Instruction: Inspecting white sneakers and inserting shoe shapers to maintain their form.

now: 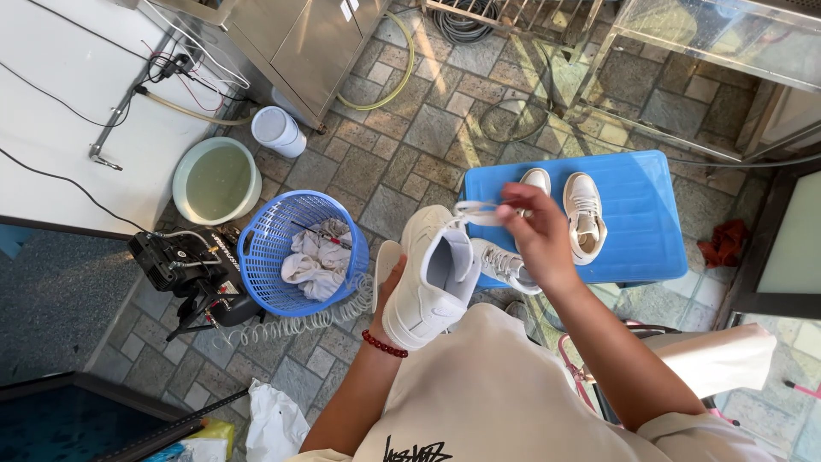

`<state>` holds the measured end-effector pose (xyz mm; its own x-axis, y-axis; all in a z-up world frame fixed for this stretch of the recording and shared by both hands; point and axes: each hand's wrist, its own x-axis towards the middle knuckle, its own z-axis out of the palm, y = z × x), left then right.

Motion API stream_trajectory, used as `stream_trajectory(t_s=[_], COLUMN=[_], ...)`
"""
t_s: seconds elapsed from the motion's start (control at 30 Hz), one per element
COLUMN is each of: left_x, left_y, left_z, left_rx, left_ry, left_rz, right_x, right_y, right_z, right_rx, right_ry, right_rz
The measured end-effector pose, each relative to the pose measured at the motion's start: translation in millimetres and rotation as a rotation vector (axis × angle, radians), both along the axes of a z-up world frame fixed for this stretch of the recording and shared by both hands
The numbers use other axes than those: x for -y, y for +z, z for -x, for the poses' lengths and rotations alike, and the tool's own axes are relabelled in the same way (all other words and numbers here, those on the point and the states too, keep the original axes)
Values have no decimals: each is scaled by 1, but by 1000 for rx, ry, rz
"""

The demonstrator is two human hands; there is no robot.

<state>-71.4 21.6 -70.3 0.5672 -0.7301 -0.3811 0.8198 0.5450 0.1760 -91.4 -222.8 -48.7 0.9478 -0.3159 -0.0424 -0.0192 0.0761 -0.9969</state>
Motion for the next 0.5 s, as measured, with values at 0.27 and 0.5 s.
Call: stream_trajectory(t_s=[0.27, 0.5], left_x=[0, 1], left_y=[6, 44], left_z=[-5, -23], left_rx=[-11, 60], left_ry=[-17, -428], left_rz=[71, -50], right_x=[1, 52], right_y=[-71, -69], right_z=[-3, -55], right_rx=[-199, -11], right_ry=[-58, -126], right_rz=[-156, -158])
